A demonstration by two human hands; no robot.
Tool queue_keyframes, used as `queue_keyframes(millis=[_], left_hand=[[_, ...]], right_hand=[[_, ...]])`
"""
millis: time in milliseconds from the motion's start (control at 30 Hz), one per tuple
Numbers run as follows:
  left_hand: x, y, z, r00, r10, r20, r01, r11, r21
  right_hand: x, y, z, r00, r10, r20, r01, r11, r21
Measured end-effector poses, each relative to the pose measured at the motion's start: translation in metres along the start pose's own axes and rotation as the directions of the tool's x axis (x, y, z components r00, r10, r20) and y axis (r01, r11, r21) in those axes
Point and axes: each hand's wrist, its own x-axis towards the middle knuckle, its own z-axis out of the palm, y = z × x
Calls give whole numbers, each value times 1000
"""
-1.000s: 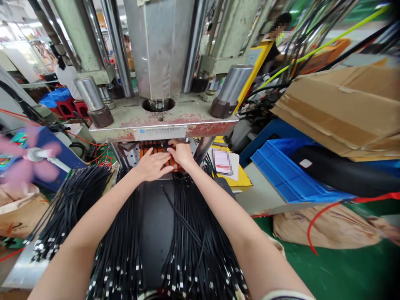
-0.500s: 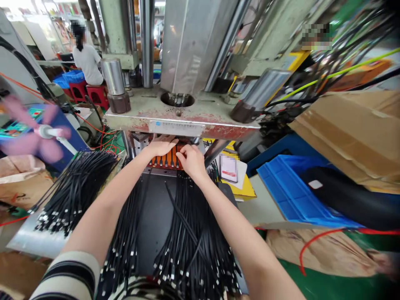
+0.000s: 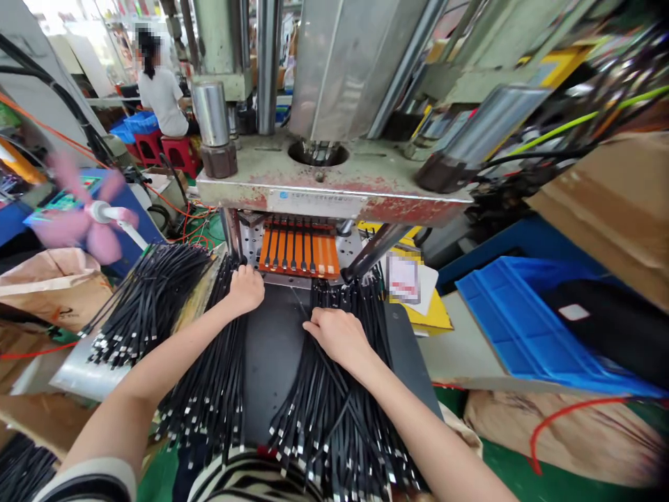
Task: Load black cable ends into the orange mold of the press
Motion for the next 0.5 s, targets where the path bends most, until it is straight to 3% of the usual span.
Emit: queue_keyframes(millis=[67, 133, 233, 333, 500], left_hand=[[-9, -3, -11, 993, 96, 65, -92, 994, -56], [-24, -4, -26, 965, 252, 77, -227, 943, -243], [-47, 7, -54, 908, 390, -151, -398, 697, -596], [-58, 30, -82, 850, 406, -336, -512, 484, -709], [-52, 67, -108, 796, 419, -436, -585, 352, -730]], right_hand=[[-7, 4, -6, 997, -36, -67, 43, 994, 103], [-15, 6, -12, 983, -101, -156, 144, 945, 292], [-25, 2, -22, 937, -125, -326, 294, 785, 546], [-30, -7, -35, 883, -75, -463, 395, 651, 648], [-29, -21, -55, 812, 27, -583, 475, 548, 688]])
